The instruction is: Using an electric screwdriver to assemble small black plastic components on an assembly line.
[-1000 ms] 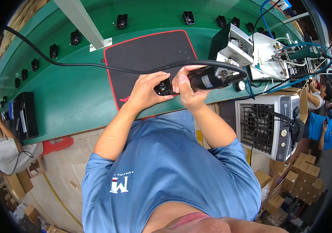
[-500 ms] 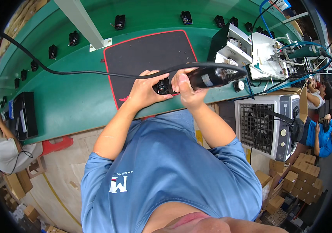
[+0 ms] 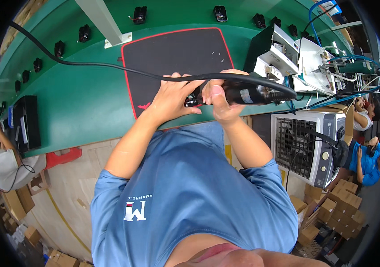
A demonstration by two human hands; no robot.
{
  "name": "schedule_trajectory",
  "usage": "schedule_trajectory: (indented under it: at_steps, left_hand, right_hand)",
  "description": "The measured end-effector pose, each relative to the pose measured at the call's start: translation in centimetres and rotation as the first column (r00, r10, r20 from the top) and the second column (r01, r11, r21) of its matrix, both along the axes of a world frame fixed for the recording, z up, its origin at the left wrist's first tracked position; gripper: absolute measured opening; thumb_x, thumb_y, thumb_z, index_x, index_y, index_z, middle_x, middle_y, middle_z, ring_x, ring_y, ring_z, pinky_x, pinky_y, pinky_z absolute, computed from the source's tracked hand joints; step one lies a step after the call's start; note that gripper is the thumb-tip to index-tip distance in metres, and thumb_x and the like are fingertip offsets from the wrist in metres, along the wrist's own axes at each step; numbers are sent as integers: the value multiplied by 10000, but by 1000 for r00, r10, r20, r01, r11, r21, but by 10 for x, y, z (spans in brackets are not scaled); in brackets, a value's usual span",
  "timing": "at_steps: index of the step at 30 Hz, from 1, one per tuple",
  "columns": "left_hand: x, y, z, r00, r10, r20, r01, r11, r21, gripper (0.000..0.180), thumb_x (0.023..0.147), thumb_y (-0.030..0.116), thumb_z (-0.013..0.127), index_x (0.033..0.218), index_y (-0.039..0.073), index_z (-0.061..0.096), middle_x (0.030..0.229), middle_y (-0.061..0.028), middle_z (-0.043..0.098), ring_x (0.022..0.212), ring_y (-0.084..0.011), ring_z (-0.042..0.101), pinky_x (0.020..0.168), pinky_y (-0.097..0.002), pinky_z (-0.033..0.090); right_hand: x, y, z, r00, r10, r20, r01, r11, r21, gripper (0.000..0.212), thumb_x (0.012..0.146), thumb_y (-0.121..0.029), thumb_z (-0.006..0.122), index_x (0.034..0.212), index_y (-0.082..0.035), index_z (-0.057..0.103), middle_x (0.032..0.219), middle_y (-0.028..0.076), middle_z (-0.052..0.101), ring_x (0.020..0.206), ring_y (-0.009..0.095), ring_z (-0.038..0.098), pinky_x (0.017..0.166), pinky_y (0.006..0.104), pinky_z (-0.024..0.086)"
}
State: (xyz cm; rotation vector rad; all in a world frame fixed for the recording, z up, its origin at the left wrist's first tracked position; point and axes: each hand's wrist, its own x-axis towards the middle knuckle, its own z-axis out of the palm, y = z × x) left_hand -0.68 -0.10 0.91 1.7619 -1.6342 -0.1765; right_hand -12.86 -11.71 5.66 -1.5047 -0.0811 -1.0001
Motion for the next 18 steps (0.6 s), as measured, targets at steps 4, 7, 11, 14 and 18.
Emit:
schedule_trajectory:
  at_steps: [4, 7, 11, 14, 18]
  left_hand:
    - [3, -3, 7, 1000, -3, -17, 5, 992, 127, 874, 549, 394, 893, 1331, 161, 579, 1175, -31, 592, 1028, -275, 534, 900, -420, 390]
    - [7, -6, -9, 997, 20, -73, -17, 999, 44, 835, 539, 367, 911, 1282, 134, 608, 1109, -47, 622, 974, -294, 562, 874, -409, 431]
    - [5, -7, -12, 990, 69, -124, -84, 989, -120, 802, 551, 368, 918, 1242, 87, 623, 1033, -73, 669, 925, -306, 607, 870, -421, 467]
    - [7, -6, -8, 991, 74, -115, -90, 987, -137, 798, 572, 393, 911, 1239, 64, 624, 992, -80, 675, 911, -282, 624, 870, -404, 471]
    - [7, -6, -7, 982, 71, -176, -87, 993, -83, 786, 561, 383, 916, 1218, 50, 642, 940, -75, 675, 894, -271, 621, 855, -391, 474]
  right_hand:
    - [1, 9, -2, 993, -116, 34, 115, 993, 13, 299, 897, 43, 550, 1155, 0, 405, 697, 86, 540, 516, 128, 511, 501, 299, 493]
    - [4, 8, 2, 997, -74, 15, 74, 997, 4, 332, 917, 18, 554, 1208, 3, 394, 720, 84, 546, 506, 127, 502, 497, 301, 494]
    - [12, 2, 15, 998, -62, 5, 63, 997, -43, 347, 938, -5, 564, 1249, 20, 410, 716, 73, 540, 497, 119, 493, 481, 298, 487]
    - [16, 6, 21, 996, -82, 34, 77, 989, 127, 366, 853, 94, 633, 1183, 43, 481, 697, 72, 599, 560, 92, 557, 543, 236, 467]
    - [18, 4, 24, 996, -82, 17, 79, 986, 145, 352, 854, 105, 622, 1168, 37, 479, 695, 71, 586, 536, 94, 547, 537, 234, 466]
